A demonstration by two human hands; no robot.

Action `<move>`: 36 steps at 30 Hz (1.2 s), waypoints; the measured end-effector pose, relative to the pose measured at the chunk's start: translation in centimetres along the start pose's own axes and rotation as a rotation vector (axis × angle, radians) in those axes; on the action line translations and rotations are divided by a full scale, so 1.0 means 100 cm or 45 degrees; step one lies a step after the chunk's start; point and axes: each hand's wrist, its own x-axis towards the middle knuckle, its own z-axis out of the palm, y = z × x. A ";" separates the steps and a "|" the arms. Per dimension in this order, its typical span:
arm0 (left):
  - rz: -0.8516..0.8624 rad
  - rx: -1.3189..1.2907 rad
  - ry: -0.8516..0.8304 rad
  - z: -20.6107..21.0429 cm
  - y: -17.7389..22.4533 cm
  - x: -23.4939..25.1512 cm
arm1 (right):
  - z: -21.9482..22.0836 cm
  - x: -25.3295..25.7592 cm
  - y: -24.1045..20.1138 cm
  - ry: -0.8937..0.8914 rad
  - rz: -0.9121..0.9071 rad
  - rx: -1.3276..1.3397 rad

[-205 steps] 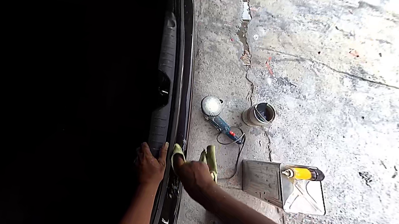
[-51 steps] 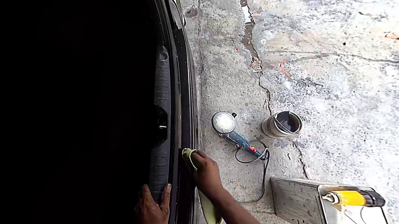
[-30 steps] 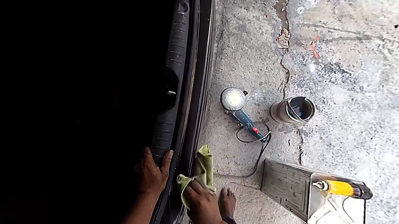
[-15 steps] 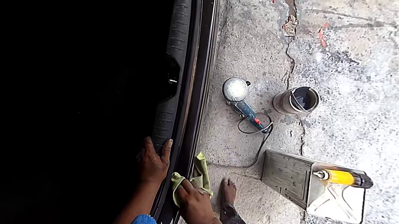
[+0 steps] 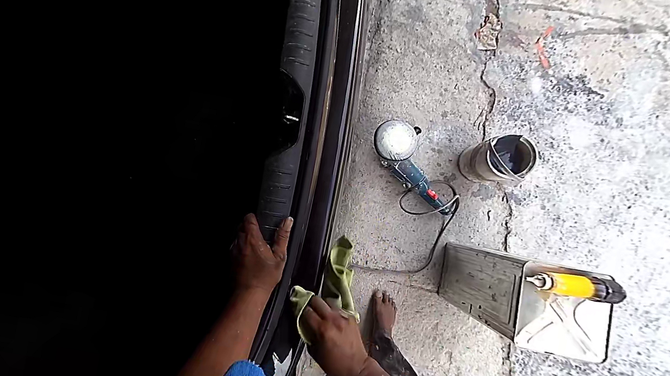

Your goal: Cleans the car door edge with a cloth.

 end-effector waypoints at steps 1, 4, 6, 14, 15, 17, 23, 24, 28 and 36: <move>-0.016 0.009 -0.021 -0.001 0.001 0.000 | -0.001 -0.001 0.004 0.018 -0.004 0.004; 0.012 0.010 -0.009 -0.001 0.000 0.000 | -0.030 0.073 0.037 0.113 0.113 -0.005; 0.031 -0.018 0.018 0.001 0.001 0.001 | -0.056 0.143 0.063 0.199 0.227 -0.079; -0.001 -0.037 -0.009 0.001 0.001 0.005 | -0.044 0.103 0.042 0.029 0.010 -0.174; -0.003 -0.031 -0.003 0.001 0.002 0.005 | -0.036 0.078 0.030 -0.064 -0.026 -0.177; -0.018 -0.007 -0.050 -0.006 0.006 0.001 | -0.024 0.034 0.008 -0.317 -0.050 -0.127; -0.117 0.036 -0.203 -0.023 0.012 0.002 | -0.058 -0.005 -0.016 -0.864 0.014 0.082; -0.144 0.007 -0.212 -0.029 0.015 0.002 | -0.071 -0.018 -0.011 -0.904 0.049 0.115; -0.214 -0.353 0.312 -0.056 0.020 -0.051 | -0.102 -0.103 0.044 -0.883 0.407 0.178; 0.236 -0.755 -0.889 -0.072 0.020 -0.266 | -0.209 -0.182 0.098 -0.429 1.001 0.377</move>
